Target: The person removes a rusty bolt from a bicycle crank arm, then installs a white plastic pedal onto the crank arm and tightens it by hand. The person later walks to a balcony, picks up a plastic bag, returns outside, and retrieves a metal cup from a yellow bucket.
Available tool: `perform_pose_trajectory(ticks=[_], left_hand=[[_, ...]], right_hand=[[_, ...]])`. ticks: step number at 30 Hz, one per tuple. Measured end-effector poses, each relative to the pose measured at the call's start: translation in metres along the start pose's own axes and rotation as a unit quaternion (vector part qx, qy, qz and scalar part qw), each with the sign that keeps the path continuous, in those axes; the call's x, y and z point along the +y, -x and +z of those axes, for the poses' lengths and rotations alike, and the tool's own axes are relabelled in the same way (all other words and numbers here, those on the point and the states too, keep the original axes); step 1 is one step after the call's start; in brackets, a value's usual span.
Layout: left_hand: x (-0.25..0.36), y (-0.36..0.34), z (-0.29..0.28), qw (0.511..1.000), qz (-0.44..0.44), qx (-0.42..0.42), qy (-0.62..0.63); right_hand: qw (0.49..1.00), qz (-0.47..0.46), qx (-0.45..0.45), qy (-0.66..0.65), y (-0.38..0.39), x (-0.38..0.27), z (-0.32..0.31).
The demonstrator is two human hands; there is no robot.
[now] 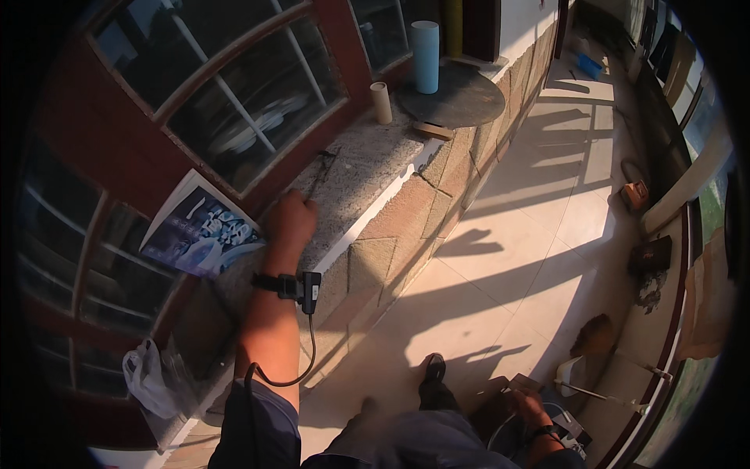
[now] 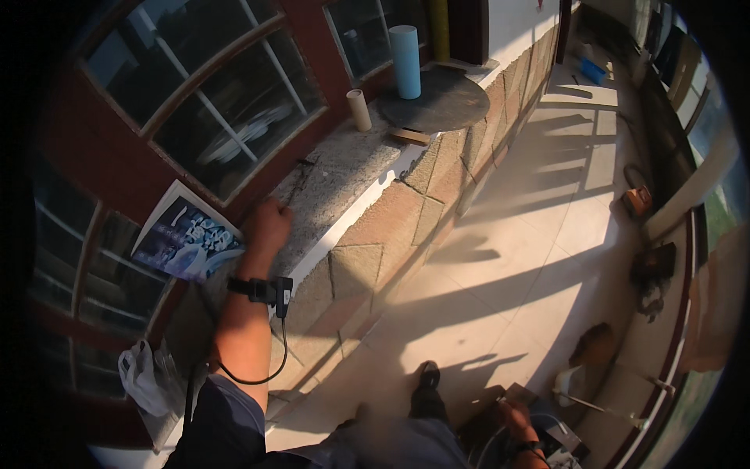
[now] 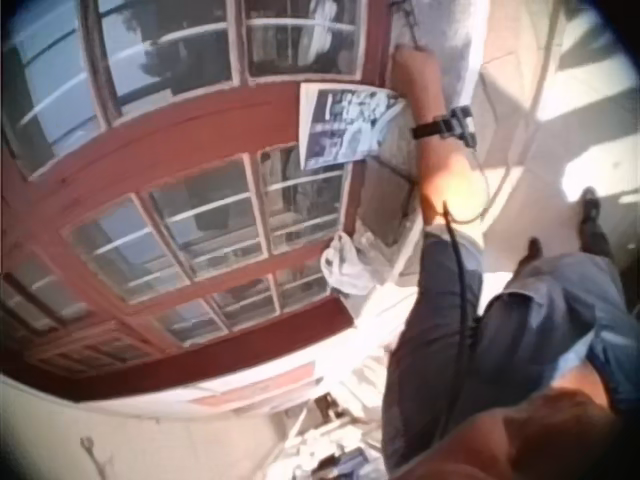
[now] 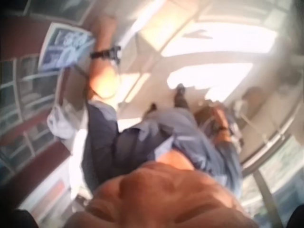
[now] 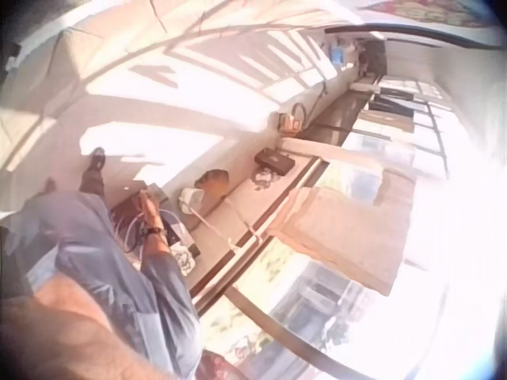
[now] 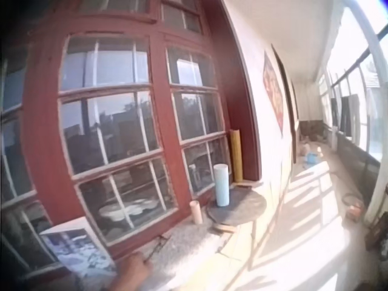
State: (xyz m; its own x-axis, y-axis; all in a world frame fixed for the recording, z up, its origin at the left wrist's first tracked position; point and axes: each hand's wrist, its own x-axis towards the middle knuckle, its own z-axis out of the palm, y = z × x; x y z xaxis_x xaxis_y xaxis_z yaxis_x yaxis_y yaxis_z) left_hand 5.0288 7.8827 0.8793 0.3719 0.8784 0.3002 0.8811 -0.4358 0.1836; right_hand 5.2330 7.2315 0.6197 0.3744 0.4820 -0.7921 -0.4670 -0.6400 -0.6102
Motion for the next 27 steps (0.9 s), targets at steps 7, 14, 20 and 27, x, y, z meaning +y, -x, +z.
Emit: perform_pose_trajectory(ticks=[7,14,20,27], left_hand=[[-0.022,0.171,-0.034,0.821,-0.144,-0.135,0.536],[-0.145,0.441,-0.11,0.741,-0.241,-0.26,0.57],[-0.24,0.613,-0.184,0.701,-0.463,-0.072,0.537],[-0.325,0.75,-0.243,0.573,-0.566,0.224,0.549]], right_hand=[[0.987,-0.078,-0.052,0.129,-0.019,-0.118,0.09],[0.82,-0.274,-0.425,0.269,0.053,-0.2,0.362],[0.532,-0.109,-0.624,0.561,0.171,-0.107,0.582],[0.338,-0.115,-0.745,0.563,0.267,0.028,0.752]])
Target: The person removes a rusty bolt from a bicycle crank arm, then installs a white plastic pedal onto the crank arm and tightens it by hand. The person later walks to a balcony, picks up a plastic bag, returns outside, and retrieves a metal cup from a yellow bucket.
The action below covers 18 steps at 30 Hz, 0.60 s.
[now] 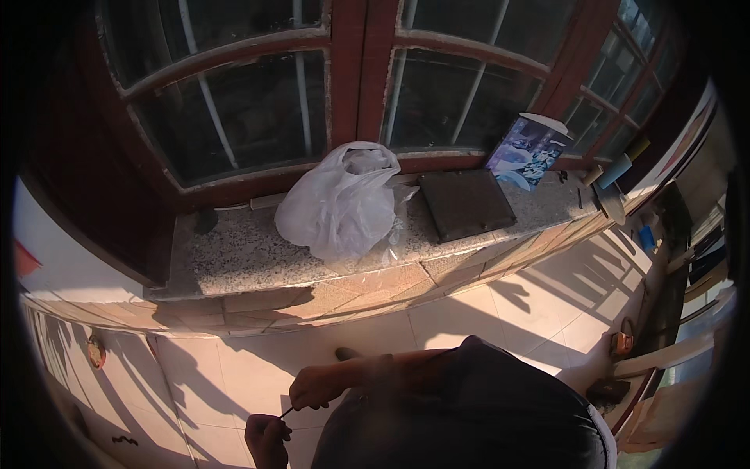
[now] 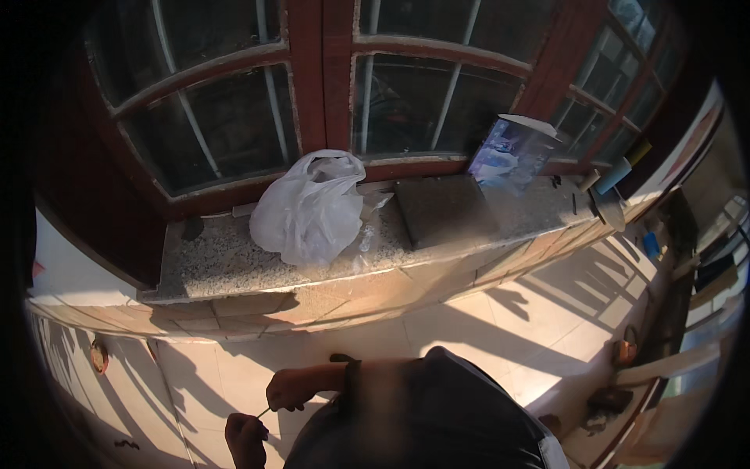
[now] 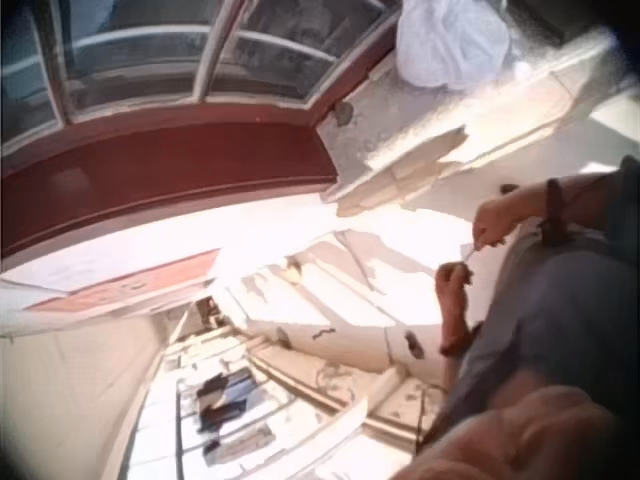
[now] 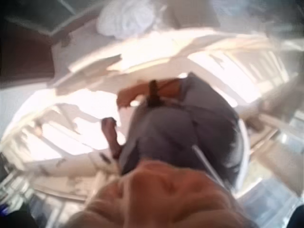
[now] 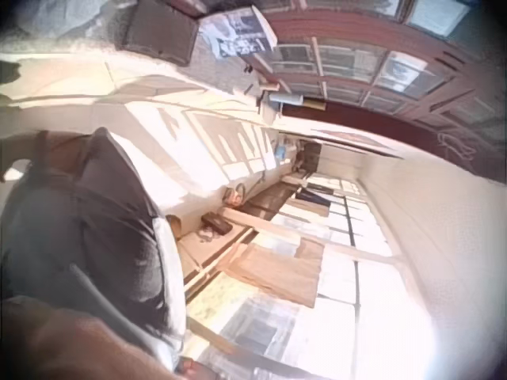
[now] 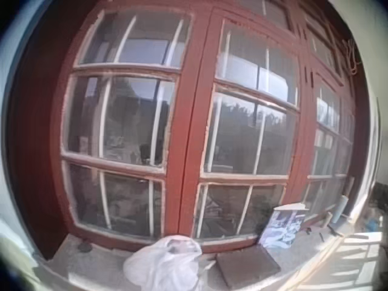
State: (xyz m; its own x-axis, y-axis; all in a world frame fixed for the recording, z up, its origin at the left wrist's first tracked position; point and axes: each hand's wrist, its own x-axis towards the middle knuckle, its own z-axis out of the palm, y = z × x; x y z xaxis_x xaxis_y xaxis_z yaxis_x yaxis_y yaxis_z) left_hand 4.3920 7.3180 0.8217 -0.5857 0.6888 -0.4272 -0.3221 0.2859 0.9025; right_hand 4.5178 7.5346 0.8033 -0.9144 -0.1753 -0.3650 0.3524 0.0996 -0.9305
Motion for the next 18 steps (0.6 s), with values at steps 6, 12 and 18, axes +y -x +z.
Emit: perform_pose_trajectory(ticks=[6,12,18], left_hand=[[0.007,-0.025,-0.122,0.994,-0.022,0.071,0.076],[0.034,-0.015,-0.247,0.95,-0.016,0.288,0.118],[0.0,-0.028,-0.355,0.87,0.056,0.382,0.305]], right_hand=[[0.983,0.01,-0.143,0.111,-0.18,-0.066,-0.002],[0.944,-0.063,-0.284,0.157,-0.369,-0.104,0.031],[0.874,-0.012,-0.427,0.233,-0.535,-0.16,0.083]])
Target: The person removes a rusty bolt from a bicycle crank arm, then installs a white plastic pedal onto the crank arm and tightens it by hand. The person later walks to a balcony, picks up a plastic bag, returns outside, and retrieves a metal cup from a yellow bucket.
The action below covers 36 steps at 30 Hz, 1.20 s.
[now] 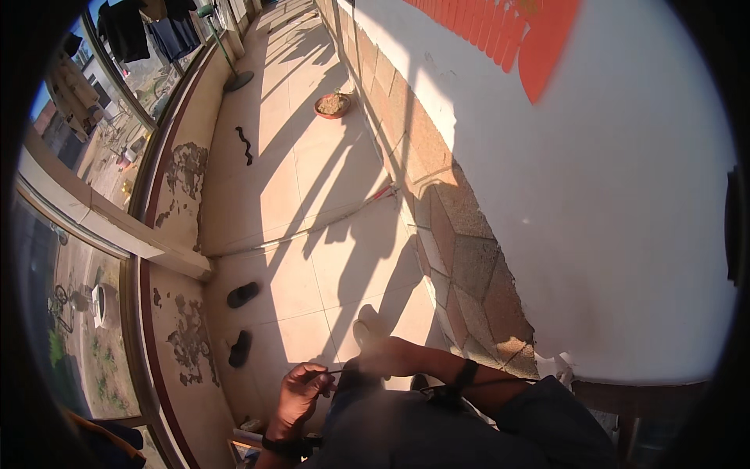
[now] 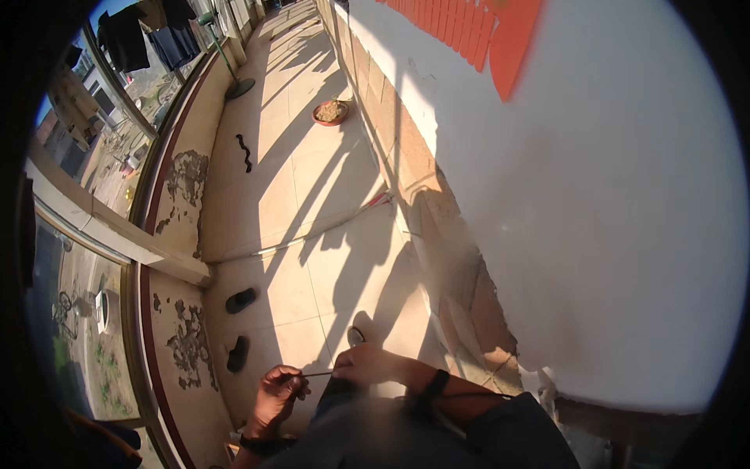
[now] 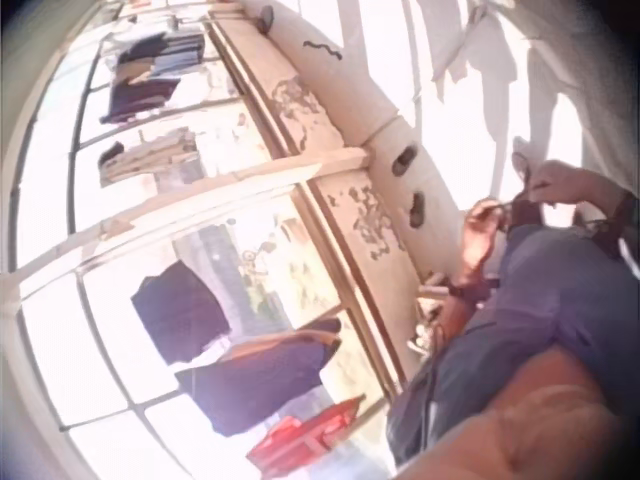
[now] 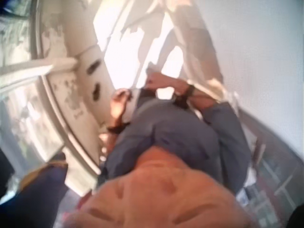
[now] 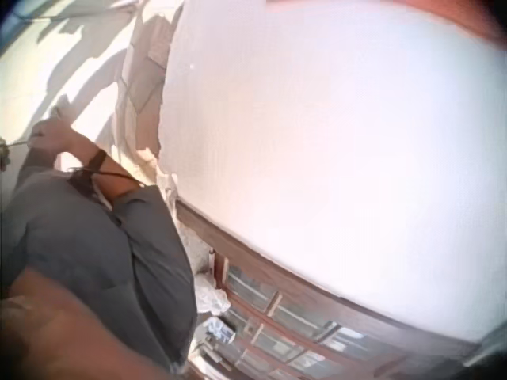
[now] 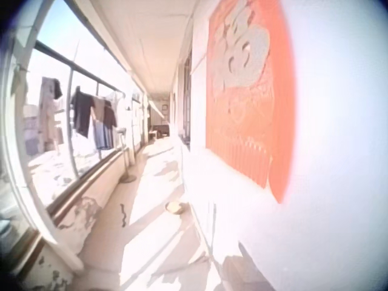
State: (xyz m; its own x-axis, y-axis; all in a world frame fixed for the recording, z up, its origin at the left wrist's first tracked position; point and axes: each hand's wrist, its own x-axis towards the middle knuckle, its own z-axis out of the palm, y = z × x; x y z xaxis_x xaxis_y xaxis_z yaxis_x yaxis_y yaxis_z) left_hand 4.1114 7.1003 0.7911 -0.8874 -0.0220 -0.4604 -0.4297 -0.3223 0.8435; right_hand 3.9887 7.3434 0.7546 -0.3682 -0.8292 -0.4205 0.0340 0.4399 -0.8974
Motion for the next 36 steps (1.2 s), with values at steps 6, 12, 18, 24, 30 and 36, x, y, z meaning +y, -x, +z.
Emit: perform_pose_trajectory(ticks=[6,12,18,24,30,36], left_hand=[[0.095,-0.179,-0.045,0.998,0.042,-0.041,0.009],[0.226,-0.339,-0.087,0.998,0.018,0.052,-0.028],[0.296,-0.496,-0.156,0.987,-0.042,0.145,-0.049],[0.292,-0.559,-0.276,0.949,-0.146,0.278,-0.019],[0.322,-0.681,-0.367,0.907,-0.233,0.348,0.04],[0.431,-0.9,-0.43,0.927,-0.215,0.305,-0.03]], right_hand=[[0.999,0.001,-0.02,0.048,-0.131,-0.042,-0.15],[0.997,-0.004,0.073,0.027,-0.209,-0.097,-0.304],[0.979,0.009,0.202,0.011,-0.29,-0.089,-0.472],[0.979,0.004,0.196,-0.061,-0.428,-0.126,-0.605],[0.992,0.036,0.121,0.012,-0.574,-0.18,-0.73],[0.989,0.054,0.132,-0.035,-0.731,-0.22,-0.859]])
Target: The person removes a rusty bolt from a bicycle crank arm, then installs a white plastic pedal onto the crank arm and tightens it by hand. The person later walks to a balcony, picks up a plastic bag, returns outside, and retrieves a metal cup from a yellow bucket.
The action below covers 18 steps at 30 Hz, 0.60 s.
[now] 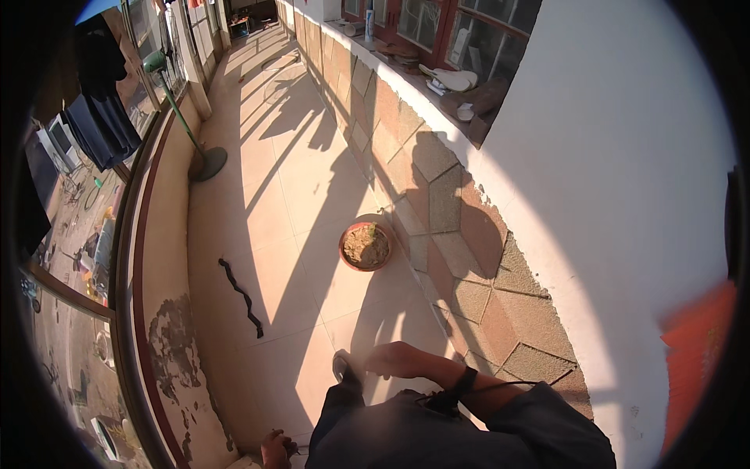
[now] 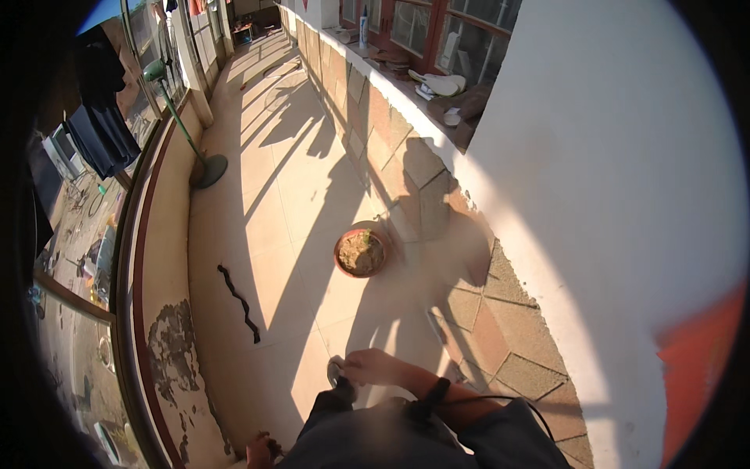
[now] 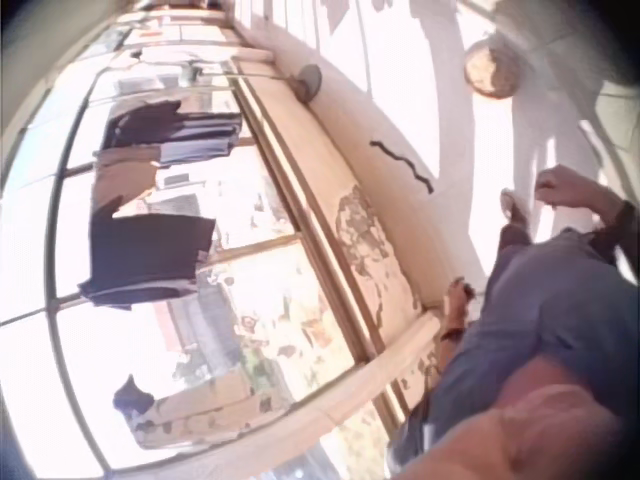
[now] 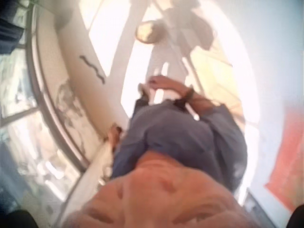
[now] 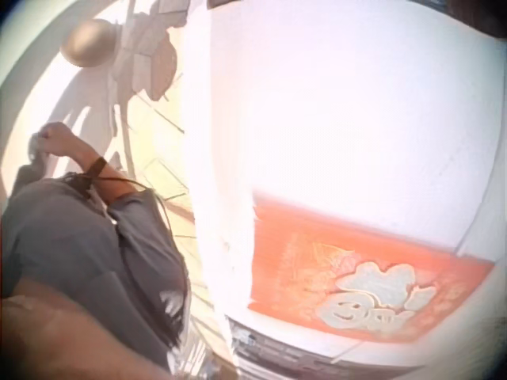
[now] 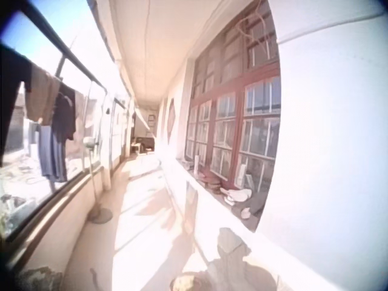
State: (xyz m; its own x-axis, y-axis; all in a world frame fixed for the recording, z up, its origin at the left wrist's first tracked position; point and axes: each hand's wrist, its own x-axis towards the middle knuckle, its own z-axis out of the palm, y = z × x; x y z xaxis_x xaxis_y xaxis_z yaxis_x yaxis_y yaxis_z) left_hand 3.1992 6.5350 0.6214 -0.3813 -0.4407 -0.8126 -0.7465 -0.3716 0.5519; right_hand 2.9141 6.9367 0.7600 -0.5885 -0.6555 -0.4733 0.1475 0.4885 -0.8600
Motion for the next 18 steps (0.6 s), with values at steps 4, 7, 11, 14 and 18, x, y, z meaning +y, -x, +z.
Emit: perform_pose_trajectory(ticks=[4,7,11,14,18], left_hand=[[0.23,-0.013,0.088,0.981,0.118,-0.127,-0.086],[0.361,-0.026,0.147,0.937,0.212,-0.214,-0.178],[0.517,-0.046,0.249,0.843,0.29,-0.32,-0.322],[0.601,-0.096,0.297,0.779,0.37,-0.347,-0.368],[0.716,-0.156,0.34,0.803,0.345,-0.366,-0.319]], right_hand=[[0.98,-0.179,0.078,0.036,-0.1,-0.026,-0.054],[0.99,-0.125,0.05,-0.03,-0.158,-0.086,-0.104],[0.987,-0.149,0.04,0.034,-0.268,-0.137,-0.181],[0.996,-0.088,0.004,-0.009,-0.356,-0.191,-0.245],[0.994,-0.06,-0.083,-0.031,-0.469,-0.244,-0.338]])
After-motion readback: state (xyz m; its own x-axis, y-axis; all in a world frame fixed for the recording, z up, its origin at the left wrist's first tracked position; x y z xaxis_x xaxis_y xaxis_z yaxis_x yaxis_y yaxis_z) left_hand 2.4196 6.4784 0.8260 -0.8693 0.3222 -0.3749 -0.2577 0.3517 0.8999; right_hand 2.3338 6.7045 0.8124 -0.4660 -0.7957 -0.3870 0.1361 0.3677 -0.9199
